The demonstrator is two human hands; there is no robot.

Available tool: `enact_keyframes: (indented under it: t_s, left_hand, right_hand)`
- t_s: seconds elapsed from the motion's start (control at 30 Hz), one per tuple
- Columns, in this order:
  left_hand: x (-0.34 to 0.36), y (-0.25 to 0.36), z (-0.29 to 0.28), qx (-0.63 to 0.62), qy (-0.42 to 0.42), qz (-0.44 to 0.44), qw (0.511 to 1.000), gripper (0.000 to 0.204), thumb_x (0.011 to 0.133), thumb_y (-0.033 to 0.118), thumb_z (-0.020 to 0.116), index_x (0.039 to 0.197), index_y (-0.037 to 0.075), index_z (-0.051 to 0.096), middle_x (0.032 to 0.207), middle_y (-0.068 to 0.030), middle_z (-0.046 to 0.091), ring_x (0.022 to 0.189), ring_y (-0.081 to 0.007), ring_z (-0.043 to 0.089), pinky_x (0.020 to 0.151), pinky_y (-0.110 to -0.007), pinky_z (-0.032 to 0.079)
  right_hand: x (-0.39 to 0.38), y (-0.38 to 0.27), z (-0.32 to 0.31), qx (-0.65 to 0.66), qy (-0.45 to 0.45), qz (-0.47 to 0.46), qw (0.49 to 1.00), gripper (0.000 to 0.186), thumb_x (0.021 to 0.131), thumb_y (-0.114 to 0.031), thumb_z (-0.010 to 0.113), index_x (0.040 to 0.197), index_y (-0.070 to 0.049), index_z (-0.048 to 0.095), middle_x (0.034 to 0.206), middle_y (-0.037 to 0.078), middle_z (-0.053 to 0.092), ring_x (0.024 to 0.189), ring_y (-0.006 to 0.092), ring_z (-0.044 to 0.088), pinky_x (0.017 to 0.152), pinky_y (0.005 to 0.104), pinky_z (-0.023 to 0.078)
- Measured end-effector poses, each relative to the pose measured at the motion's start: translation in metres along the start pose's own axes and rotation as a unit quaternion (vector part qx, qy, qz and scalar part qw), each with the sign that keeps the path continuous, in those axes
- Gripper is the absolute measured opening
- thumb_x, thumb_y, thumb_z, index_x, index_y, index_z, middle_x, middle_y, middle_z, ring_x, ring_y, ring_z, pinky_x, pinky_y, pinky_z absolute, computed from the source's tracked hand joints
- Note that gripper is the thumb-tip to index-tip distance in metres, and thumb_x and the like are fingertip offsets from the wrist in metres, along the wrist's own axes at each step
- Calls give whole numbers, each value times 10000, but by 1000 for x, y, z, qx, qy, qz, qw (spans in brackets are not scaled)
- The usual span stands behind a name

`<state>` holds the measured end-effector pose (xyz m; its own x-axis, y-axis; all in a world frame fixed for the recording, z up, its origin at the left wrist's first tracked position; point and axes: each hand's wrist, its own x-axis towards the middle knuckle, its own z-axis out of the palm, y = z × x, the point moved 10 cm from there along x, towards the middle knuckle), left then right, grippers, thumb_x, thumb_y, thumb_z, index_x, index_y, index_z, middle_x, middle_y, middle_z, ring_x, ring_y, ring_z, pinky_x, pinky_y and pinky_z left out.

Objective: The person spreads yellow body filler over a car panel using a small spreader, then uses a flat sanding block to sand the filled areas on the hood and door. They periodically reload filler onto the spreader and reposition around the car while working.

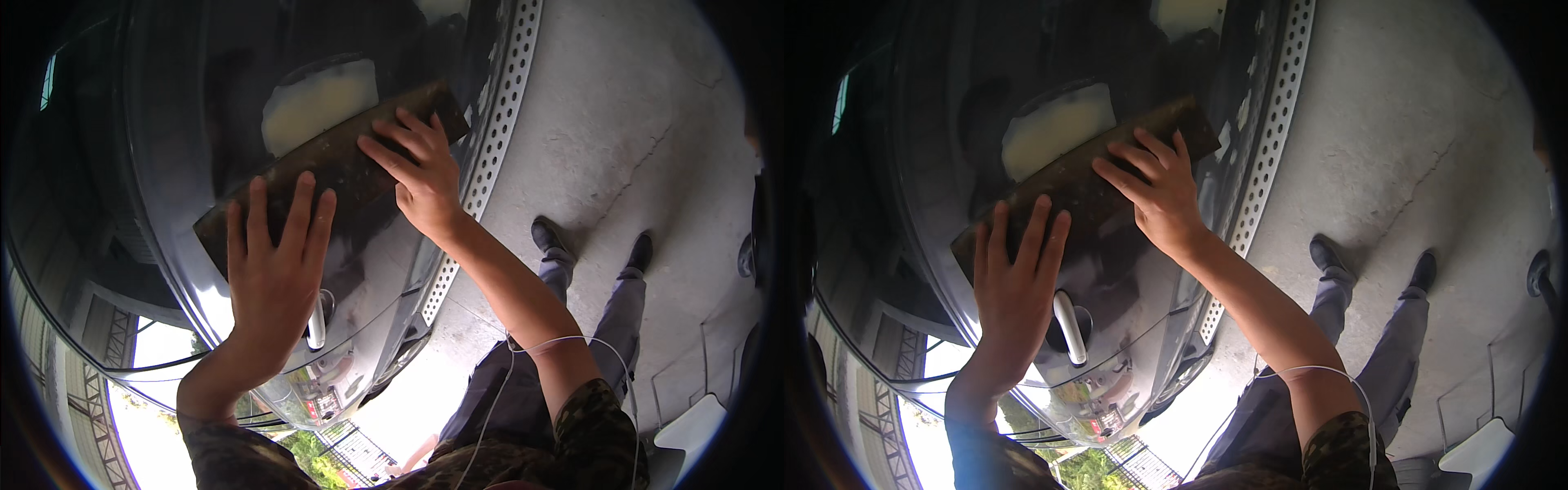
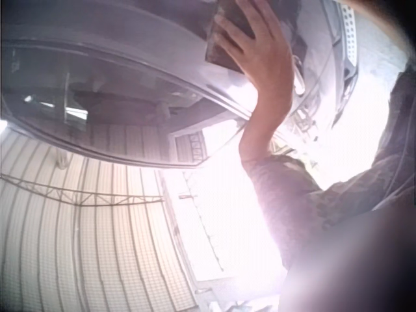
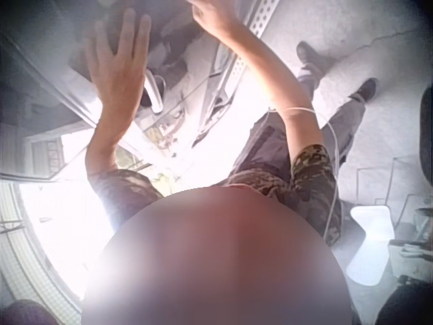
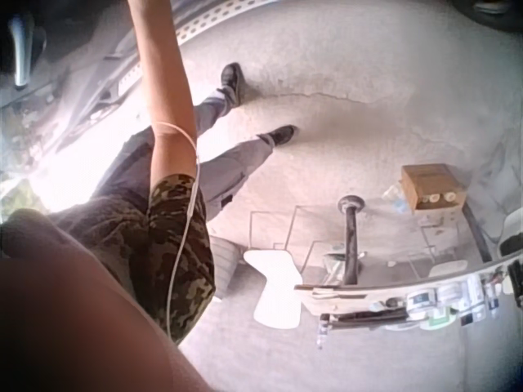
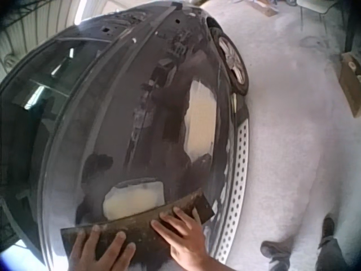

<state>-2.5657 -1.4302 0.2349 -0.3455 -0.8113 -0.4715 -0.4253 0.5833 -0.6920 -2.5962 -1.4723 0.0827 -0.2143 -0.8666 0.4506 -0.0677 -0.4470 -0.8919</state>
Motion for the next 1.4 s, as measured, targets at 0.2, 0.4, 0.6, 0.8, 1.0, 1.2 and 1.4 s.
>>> enact_keyframes:
  t_s: [0.2, 0.4, 0.6, 0.8, 1.0, 1.2, 1.4]
  left_hand:
    - [-3, 10, -15, -51, -29, 15, 998, 545, 808, 103, 676, 1348, 122, 603, 1417, -119, 541, 1235, -452, 539, 1021, -582, 458]
    - [5, 3, -49, -61, -7, 4, 998, 576, 829, 0, 597, 1386, 145, 561, 1438, -97, 534, 1250, -440, 530, 1035, -553, 459]
    - [23, -25, -61, 1, 45, -13, 999, 462, 932, 127, 617, 1388, 178, 566, 1429, -67, 550, 1290, -420, 516, 1048, -550, 457]
    - [36, -37, -50, 23, 44, -15, 999, 508, 902, 101, 647, 1396, 180, 562, 1439, -63, 546, 1297, -410, 516, 1064, -550, 444]
    - [26, -29, -25, 13, 22, -14, 1000, 564, 876, 57, 652, 1416, 180, 548, 1480, -72, 503, 1315, -424, 493, 1076, -560, 421]
    - [13, -15, -15, 0, 4, -16, 1000, 599, 840, 24, 638, 1417, 157, 545, 1481, -80, 500, 1306, -440, 493, 1073, -573, 417]
    - [2, 1, -15, -8, -9, -4, 1000, 620, 814, 9, 621, 1417, 126, 539, 1479, -104, 496, 1277, -449, 506, 1049, -584, 427]
  right_hand:
    - [-7, -5, -12, -35, -96, -7, 995, 641, 729, 108, 652, 1273, -230, 671, 1284, 0, 611, 1249, 294, 541, 1062, 637, 387]
    - [9, -19, -43, -58, -54, -17, 997, 627, 743, 117, 636, 1278, -209, 668, 1298, 15, 603, 1254, 301, 540, 1064, 631, 375]
    - [48, -12, -35, -47, 4, -29, 998, 656, 734, 126, 624, 1295, -212, 660, 1305, 22, 600, 1259, 310, 541, 1064, 616, 381]
    - [65, -5, -28, -29, 37, -31, 998, 636, 739, 117, 637, 1272, -229, 665, 1289, 11, 609, 1247, 310, 545, 1044, 625, 400]
    - [49, -1, -16, -17, 26, -13, 999, 618, 741, 103, 658, 1255, -237, 671, 1264, 3, 615, 1240, 311, 544, 1032, 641, 411]
    - [29, -1, -10, -13, 7, -7, 1000, 619, 725, 92, 676, 1249, -238, 674, 1264, 0, 611, 1244, 311, 536, 1034, 650, 410]
    - [9, -5, -8, -11, -42, 2, 999, 621, 730, 94, 656, 1264, -223, 670, 1270, 9, 603, 1256, 301, 532, 1052, 631, 403]
